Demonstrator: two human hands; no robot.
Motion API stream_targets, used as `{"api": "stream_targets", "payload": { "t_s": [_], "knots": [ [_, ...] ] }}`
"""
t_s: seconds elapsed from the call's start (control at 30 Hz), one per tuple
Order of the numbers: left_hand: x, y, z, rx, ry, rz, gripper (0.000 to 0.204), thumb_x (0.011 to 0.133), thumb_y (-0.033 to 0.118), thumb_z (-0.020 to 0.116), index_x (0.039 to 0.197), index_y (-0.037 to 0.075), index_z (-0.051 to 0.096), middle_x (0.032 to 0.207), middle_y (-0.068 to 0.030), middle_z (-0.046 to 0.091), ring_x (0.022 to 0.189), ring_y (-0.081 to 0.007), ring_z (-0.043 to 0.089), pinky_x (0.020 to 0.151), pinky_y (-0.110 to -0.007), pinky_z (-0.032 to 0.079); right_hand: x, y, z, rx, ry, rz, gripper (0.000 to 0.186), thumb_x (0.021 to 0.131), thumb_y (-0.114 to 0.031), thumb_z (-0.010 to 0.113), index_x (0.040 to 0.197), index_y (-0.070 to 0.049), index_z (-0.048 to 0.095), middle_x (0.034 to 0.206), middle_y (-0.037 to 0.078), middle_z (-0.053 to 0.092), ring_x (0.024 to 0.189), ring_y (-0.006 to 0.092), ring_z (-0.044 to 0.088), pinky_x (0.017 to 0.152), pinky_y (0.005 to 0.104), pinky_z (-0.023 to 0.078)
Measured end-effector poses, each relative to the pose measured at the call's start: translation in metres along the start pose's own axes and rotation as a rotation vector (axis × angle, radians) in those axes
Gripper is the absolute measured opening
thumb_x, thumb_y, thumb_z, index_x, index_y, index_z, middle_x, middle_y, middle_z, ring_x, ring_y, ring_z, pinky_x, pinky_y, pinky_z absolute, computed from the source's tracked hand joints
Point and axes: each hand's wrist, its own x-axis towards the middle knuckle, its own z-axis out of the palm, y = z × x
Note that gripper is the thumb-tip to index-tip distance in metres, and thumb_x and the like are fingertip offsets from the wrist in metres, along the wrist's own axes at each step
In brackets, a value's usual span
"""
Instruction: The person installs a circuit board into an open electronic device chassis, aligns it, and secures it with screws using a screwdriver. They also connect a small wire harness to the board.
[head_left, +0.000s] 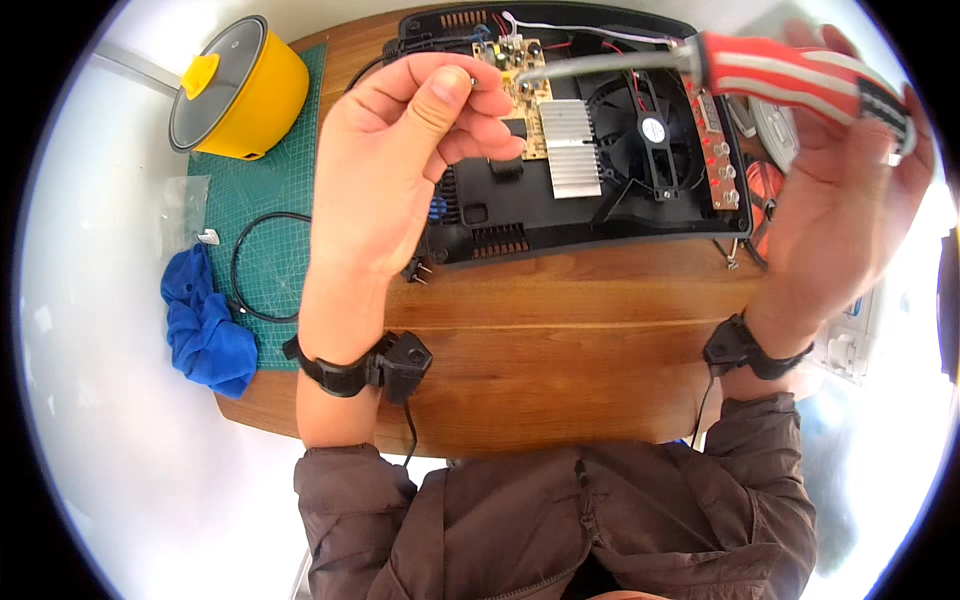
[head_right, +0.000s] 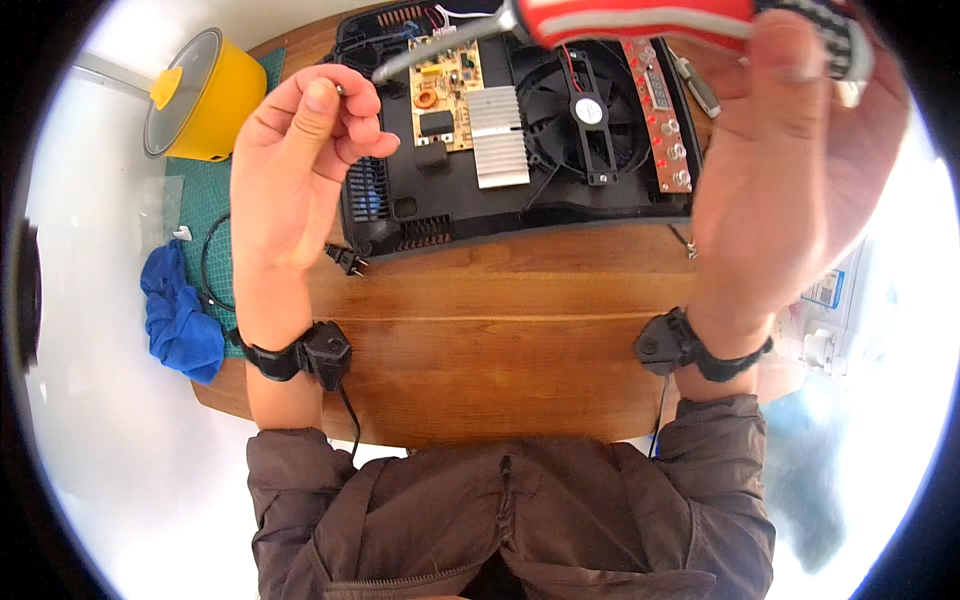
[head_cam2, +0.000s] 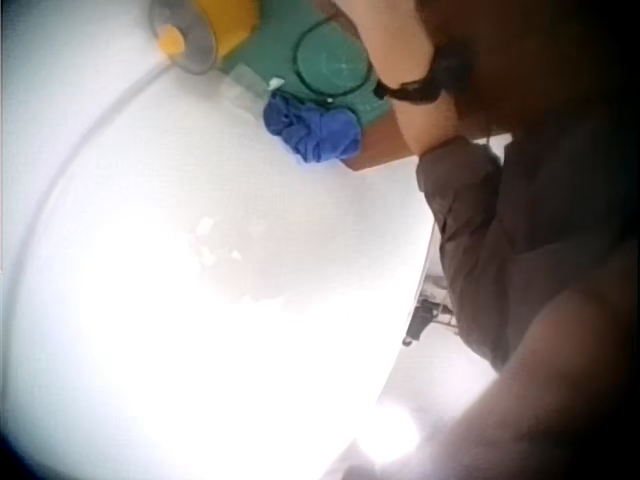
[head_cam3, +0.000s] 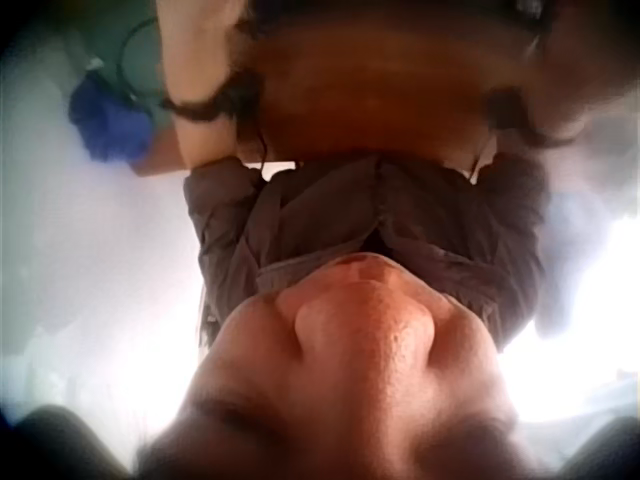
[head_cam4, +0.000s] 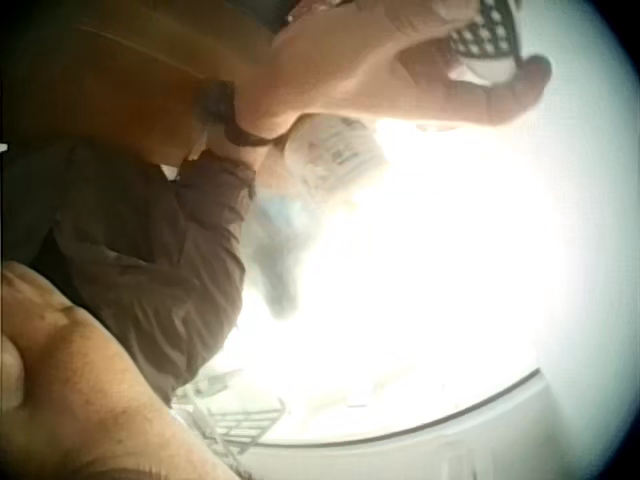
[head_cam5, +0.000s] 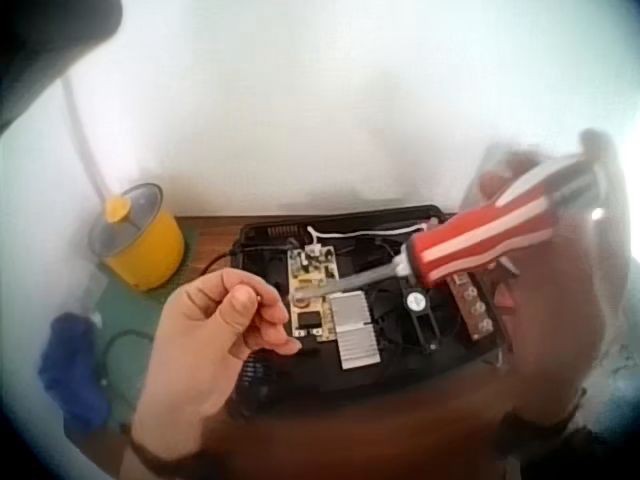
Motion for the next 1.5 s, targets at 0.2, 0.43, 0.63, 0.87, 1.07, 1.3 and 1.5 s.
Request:
{"api": "stream_targets", "payload": {
  "t_s": [0.2, 0.43, 0.63, 0.87, 1.07, 1.3, 1.5],
  "knots": [
    [-0.001, -0.009, -0.002, -0.098, 0.073, -0.032, 0.025, 0.109, 0.023, 0.059, 0.115, 0.001, 0.070, 0.098, -0.0076, 0.074, 0.081, -0.0130, 0.072, 0.079, -0.034, 0.066, -0.016, 0.009, 0.031, 0.003, -0.016, 0.017, 0.054, 0.107, -0.024, 0.060, 0.148, -0.003, 0.032, 0.140, 0.040, 0.053, 0.125, 0.0540, 0.061, 0.099, 0.0515, 0.060],
    [0.000, -0.015, 0.004, -0.150, 0.105, -0.084, 0.027, 0.110, 0.024, 0.057, 0.118, 0.000, 0.068, 0.099, -0.0084, 0.074, 0.081, -0.0118, 0.072, 0.080, -0.034, 0.066, -0.023, 0.020, 0.028, 0.079, -0.029, 0.074, 0.053, 0.107, -0.026, 0.062, 0.148, -0.007, 0.034, 0.140, 0.039, 0.053, 0.126, 0.0536, 0.061, 0.102, 0.0533, 0.059],
    [0.001, -0.021, 0.001, -0.329, 0.077, -0.096, 0.028, 0.111, 0.024, 0.055, 0.120, 0.001, 0.067, 0.102, -0.0084, 0.073, 0.083, -0.0117, 0.071, 0.080, -0.034, 0.067, -0.022, 0.025, 0.020, 0.026, -0.050, 0.066, 0.053, 0.106, -0.026, 0.063, 0.145, -0.006, 0.034, 0.140, 0.040, 0.052, 0.128, 0.0528, 0.060, 0.102, 0.0538, 0.059],
    [0.002, -0.026, 0.000, -0.447, 0.055, -0.095, 0.029, 0.109, 0.024, 0.059, 0.119, -0.002, 0.068, 0.101, -0.0126, 0.076, 0.084, -0.0166, 0.075, 0.082, -0.039, 0.067, -0.022, 0.030, 0.017, 0.060, -0.062, 0.044, 0.051, 0.106, -0.025, 0.062, 0.144, -0.006, 0.034, 0.142, 0.040, 0.051, 0.128, 0.0526, 0.060, 0.103, 0.0547, 0.059],
    [0.000, -0.021, 0.006, -0.389, 0.102, -0.110, 0.028, 0.111, 0.025, 0.055, 0.119, 0.002, 0.067, 0.099, -0.0072, 0.070, 0.081, -0.0122, 0.068, 0.077, -0.031, 0.065, -0.024, 0.031, 0.016, 0.048, -0.073, 0.012, 0.053, 0.104, -0.025, 0.065, 0.143, -0.004, 0.037, 0.140, 0.037, 0.053, 0.126, 0.0488, 0.061, 0.101, 0.0525, 0.059],
    [0.002, -0.021, 0.007, -0.362, 0.115, -0.125, 0.029, 0.111, 0.025, 0.056, 0.119, 0.001, 0.067, 0.098, -0.0068, 0.071, 0.081, -0.0120, 0.068, 0.077, -0.031, 0.065, -0.025, 0.031, 0.015, 0.033, -0.051, -0.014, 0.059, 0.098, -0.022, 0.072, 0.142, -0.001, 0.040, 0.136, 0.032, 0.057, 0.121, 0.0418, 0.063, 0.098, 0.0479, 0.060],
    [0.001, -0.021, 0.005, -0.258, 0.163, -0.129, 0.029, 0.110, 0.026, 0.057, 0.118, 0.001, 0.068, 0.098, -0.0065, 0.072, 0.079, -0.0112, 0.068, 0.077, -0.032, 0.065, -0.025, 0.034, 0.011, 0.011, -0.044, -0.038, 0.064, 0.094, -0.020, 0.078, 0.141, 0.002, 0.043, 0.132, 0.027, 0.060, 0.117, 0.0358, 0.065, 0.096, 0.0440, 0.061]
  ]
}}
